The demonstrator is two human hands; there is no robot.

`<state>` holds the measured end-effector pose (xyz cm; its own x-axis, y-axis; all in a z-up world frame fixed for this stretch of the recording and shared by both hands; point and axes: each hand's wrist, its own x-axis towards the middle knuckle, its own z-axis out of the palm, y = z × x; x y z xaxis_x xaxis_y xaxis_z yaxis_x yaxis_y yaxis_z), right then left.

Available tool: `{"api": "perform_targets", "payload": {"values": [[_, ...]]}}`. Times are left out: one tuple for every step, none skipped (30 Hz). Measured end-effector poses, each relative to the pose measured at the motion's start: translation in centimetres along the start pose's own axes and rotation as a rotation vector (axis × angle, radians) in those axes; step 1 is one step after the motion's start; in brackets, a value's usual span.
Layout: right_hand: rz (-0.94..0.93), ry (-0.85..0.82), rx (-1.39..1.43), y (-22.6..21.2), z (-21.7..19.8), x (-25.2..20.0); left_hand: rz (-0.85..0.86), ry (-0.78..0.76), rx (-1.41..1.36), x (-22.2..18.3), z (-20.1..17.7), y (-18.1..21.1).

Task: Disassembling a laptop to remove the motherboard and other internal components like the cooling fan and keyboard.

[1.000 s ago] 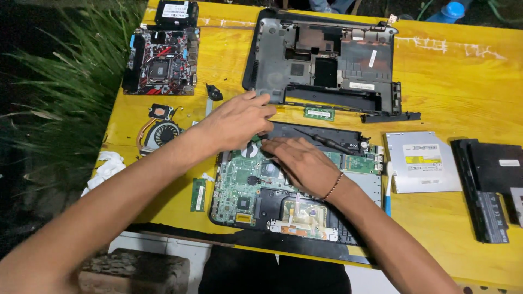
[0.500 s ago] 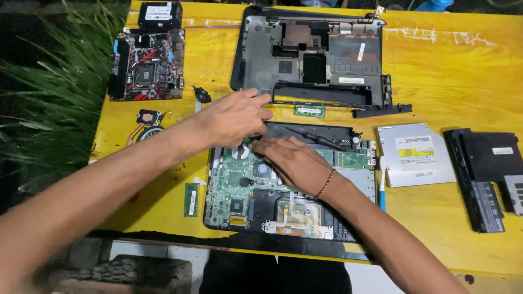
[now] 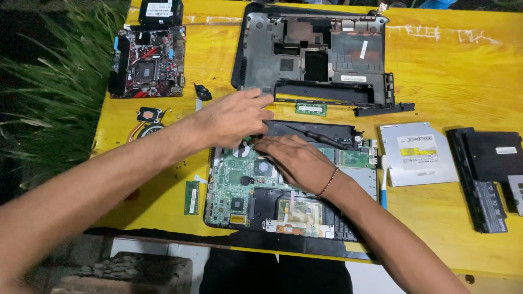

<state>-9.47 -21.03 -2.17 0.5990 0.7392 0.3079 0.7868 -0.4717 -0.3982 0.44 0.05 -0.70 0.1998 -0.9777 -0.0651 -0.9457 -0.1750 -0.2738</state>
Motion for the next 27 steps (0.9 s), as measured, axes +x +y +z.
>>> {"api": "perform_targets", "payload": {"values": [[0.001,0.0,0.001,0.1,0.1,-0.1,0.0,0.0,-0.001,0.0,-0.1,0.1],[0.0,0.006,-0.005,0.1,0.2,-0.1,-0.005,-0.021,0.001,0.1,-0.3,0.2],[0.0,0.013,-0.012,0.2,0.3,-0.2,-0.01,-0.041,0.004,0.2,-0.4,0.3],[0.001,0.013,-0.012,0.3,0.5,-0.2,-0.008,-0.041,0.004,0.1,-0.3,0.2],[0.006,0.008,-0.009,0.3,0.6,-0.2,0.002,-0.018,0.003,0.0,-0.3,0.1],[0.01,0.002,-0.006,0.4,0.7,-0.3,0.013,0.006,0.003,-0.1,-0.2,0.1],[0.011,0.0,-0.006,0.6,0.9,-0.4,0.012,0.007,0.001,-0.1,0.1,-0.1],[0.007,0.012,-0.021,0.7,1.1,-0.4,0.021,0.025,-0.018,-0.1,0.3,-0.2],[0.002,0.024,-0.035,0.9,1.3,-0.5,0.031,0.042,-0.036,-0.1,0.5,-0.3],[0.003,0.023,-0.034,0.8,1.3,-0.5,0.031,0.042,-0.038,-0.1,0.6,-0.3],[0.01,0.018,-0.031,0.8,1.3,-0.5,0.041,0.065,-0.04,0.0,0.7,-0.5],[0.017,0.013,-0.029,0.8,1.3,-0.5,0.052,0.087,-0.043,0.0,0.8,-0.6],[0.019,0.012,-0.028,0.8,1.5,-0.5,0.053,0.088,-0.045,0.1,0.4,-0.6],[0.008,0.027,-0.042,0.9,1.6,-0.5,0.054,0.085,-0.03,0.2,0.0,-0.6],[-0.005,0.042,-0.056,1.0,1.8,-0.5,0.055,0.081,-0.013,0.2,-0.4,-0.7],[-0.005,0.042,-0.055,1.1,1.9,-0.6,0.054,0.081,-0.014,0.3,-0.2,-0.6],[-0.006,0.049,-0.052,1.2,2.0,-0.7,0.062,0.078,-0.023,0.3,-0.1,-0.6],[-0.008,0.056,-0.049,1.2,2.2,-0.8,0.071,0.074,-0.031,0.4,0.1,-0.6],[-0.006,0.056,-0.047,1.3,2.2,-0.8,0.071,0.074,-0.033,0.4,0.2,-0.5],[-0.01,0.058,-0.051,1.4,2.3,-0.8,0.069,0.058,0.009,0.5,0.4,-0.5],[-0.015,0.06,-0.055,1.5,2.4,-0.9,0.065,0.041,0.052,0.5,0.6,-0.4],[-0.013,0.06,-0.054,1.5,2.4,-0.9,0.066,0.041,0.05,0.5,0.8,-0.3],[-0.014,0.062,-0.052,1.5,2.4,-0.9,0.069,0.043,0.033,0.4,1.0,-0.3],[-0.015,0.065,-0.05,1.6,2.4,-0.9,0.072,0.046,0.017,0.3,1.2,-0.3],[-0.015,0.065,-0.049,1.4,2.3,-0.8,0.072,0.045,0.016,0.2,0.7,-0.3],[-0.008,0.059,-0.039,1.3,2.2,-0.8,0.067,0.048,0.008,0.2,0.3,-0.2],[0.001,0.054,-0.032,1.2,2.0,-0.8,0.064,0.052,0.0,0.2,-0.2,-0.2]]}}
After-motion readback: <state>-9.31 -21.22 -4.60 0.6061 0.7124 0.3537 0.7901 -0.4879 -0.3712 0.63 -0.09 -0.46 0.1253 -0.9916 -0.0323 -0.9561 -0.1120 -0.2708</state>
